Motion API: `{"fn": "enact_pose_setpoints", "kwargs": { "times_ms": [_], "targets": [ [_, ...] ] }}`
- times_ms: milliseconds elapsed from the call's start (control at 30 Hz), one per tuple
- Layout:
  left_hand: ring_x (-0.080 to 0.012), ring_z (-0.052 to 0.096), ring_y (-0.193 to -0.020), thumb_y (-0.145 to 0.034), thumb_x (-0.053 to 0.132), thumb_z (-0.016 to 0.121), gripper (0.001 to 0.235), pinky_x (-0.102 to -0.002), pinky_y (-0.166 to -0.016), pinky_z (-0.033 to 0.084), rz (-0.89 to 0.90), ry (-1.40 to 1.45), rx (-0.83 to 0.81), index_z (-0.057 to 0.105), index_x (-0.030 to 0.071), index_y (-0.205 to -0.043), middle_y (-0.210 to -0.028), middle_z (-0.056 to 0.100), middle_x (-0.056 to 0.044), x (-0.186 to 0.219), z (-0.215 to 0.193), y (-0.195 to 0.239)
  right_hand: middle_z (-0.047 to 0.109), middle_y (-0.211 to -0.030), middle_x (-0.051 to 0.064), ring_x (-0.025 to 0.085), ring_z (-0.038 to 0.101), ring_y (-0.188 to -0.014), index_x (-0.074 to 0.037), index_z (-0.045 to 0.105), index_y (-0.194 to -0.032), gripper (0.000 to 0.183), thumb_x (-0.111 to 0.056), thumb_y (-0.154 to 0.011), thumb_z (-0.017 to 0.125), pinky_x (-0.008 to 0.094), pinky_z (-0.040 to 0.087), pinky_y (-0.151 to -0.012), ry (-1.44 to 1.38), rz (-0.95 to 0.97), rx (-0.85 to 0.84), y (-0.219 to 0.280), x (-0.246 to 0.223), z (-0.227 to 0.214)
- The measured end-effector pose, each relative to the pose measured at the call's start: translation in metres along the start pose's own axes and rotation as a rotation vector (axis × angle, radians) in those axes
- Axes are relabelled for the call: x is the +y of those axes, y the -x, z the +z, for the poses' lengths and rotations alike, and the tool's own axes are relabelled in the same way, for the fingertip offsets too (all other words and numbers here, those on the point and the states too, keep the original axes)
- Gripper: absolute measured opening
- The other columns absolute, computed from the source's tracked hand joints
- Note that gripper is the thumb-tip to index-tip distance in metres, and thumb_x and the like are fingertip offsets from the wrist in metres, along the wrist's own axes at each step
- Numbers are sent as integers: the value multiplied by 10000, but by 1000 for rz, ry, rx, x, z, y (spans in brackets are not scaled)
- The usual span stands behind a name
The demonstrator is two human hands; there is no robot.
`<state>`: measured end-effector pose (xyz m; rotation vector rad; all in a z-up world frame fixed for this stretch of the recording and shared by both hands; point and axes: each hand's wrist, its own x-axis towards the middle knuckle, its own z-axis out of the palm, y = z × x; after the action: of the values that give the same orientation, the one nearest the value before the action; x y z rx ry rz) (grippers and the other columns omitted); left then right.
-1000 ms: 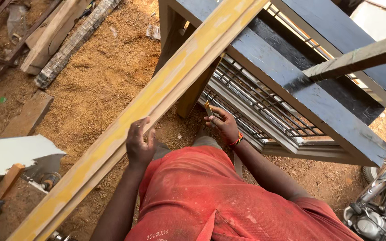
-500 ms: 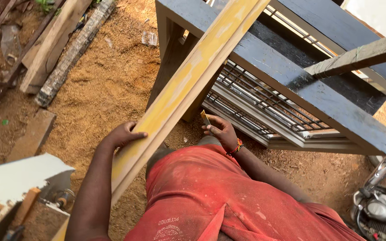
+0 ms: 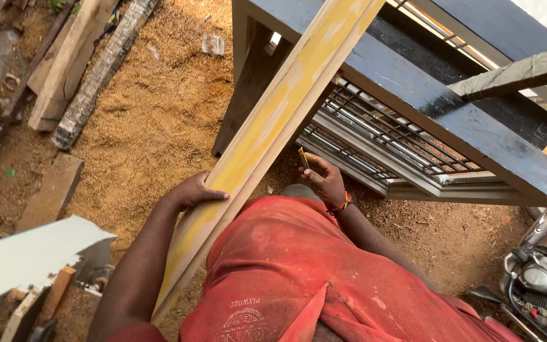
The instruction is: The person sands a long wooden plank using a sanding block. They hold the plank with one hand and rub the sanding block along its length with the other hand, moving back and forth to smooth the surface.
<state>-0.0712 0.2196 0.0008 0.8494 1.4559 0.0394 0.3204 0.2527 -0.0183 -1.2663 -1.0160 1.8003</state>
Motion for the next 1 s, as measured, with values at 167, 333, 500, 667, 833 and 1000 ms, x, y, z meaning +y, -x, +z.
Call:
{"fn": "enact_pose_setpoints", "kwargs": {
  "times_ms": [167,333,500,667,833,1000],
  "targets": [
    [-276,748,-1045,-518,576,912,1048,-394,-951,568,22,-199,202,599,35,-1359,-1190,749,-174,22,10,36,657,-1332,76,168,689,-1099,-3,602,-1401,452,-1,-951,644,314,583,-907,84,17,39,-2,-1,-21],
    [-311,725,-1056,-540,641,904,992,-432,-960,557,-72,-355,399,619,52,-1285,-1147,741,-180,40,30,61,657,-1329,100,193,690,-1098,-12,596,-1399,449,11,-952,635,310,586,-886,70,18,64,-8,-12,-29],
    [-340,725,-1032,-559,644,893,959,-444,-919,579,-120,-425,449,567,63,-1248,-1122,722,-196,57,49,75,642,-1356,89,196,699,-1110,-9,600,-1378,428,15,-952,630,302,598,-892,73,13,70,-7,-26,-38],
    [-370,707,-972,-663,698,852,915,-502,-890,544,-96,-589,596,495,36,-1183,-1071,690,-206,58,103,87,672,-1314,105,195,700,-1098,6,617,-1391,428,2,-963,632,298,593,-893,130,-14,80,-6,-34,-49],
    [-301,684,-940,-679,737,818,831,-481,-904,512,-39,-607,690,487,82,-1069,-993,674,-142,52,129,85,669,-1299,105,196,701,-1102,-5,605,-1390,428,-16,-963,625,316,607,-905,50,14,85,-13,-32,-48],
    [-315,666,-1008,-712,726,798,805,-509,-938,488,-69,-659,763,490,88,-1094,-1071,657,-152,47,138,79,635,-1348,89,203,696,-1115,-5,603,-1371,418,-27,-956,647,337,605,-918,16,-7,-10,-12,-32,-46]
  ]
}}
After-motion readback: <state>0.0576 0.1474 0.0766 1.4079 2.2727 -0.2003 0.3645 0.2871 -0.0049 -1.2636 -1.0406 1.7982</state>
